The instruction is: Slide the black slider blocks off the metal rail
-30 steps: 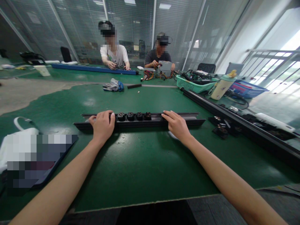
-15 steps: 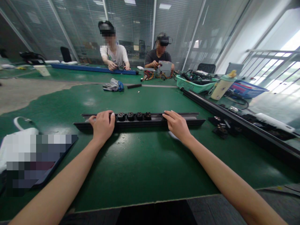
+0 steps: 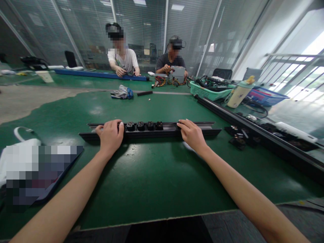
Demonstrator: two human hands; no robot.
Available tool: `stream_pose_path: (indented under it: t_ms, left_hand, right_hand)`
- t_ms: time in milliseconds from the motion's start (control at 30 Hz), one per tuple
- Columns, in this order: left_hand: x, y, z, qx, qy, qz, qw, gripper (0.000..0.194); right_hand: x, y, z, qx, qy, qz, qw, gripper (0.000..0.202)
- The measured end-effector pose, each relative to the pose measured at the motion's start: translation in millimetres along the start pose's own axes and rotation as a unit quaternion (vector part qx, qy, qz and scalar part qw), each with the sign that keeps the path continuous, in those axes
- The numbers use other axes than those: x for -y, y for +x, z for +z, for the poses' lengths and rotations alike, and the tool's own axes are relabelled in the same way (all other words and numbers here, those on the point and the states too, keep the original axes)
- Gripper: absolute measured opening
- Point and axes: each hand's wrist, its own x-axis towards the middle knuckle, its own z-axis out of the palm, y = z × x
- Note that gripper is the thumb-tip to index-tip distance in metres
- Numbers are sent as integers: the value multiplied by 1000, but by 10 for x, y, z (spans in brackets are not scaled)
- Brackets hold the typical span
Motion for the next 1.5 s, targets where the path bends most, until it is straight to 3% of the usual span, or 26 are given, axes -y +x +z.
stream_pose_path:
  t_ms: [400, 867, 1500]
  left_hand:
    - [-4, 2, 8, 3, 4, -2, 1000, 45]
    - [26, 4, 27, -4, 7, 3, 1000, 44]
    - [3, 3, 15, -5, -1, -1, 1000, 42]
  right_hand:
    - [5, 16, 30, -17, 10, -2, 1000, 31]
    - [29, 19, 42, -4, 19, 46, 999, 33]
    - [-17, 20, 34, -10, -3, 53, 999, 29]
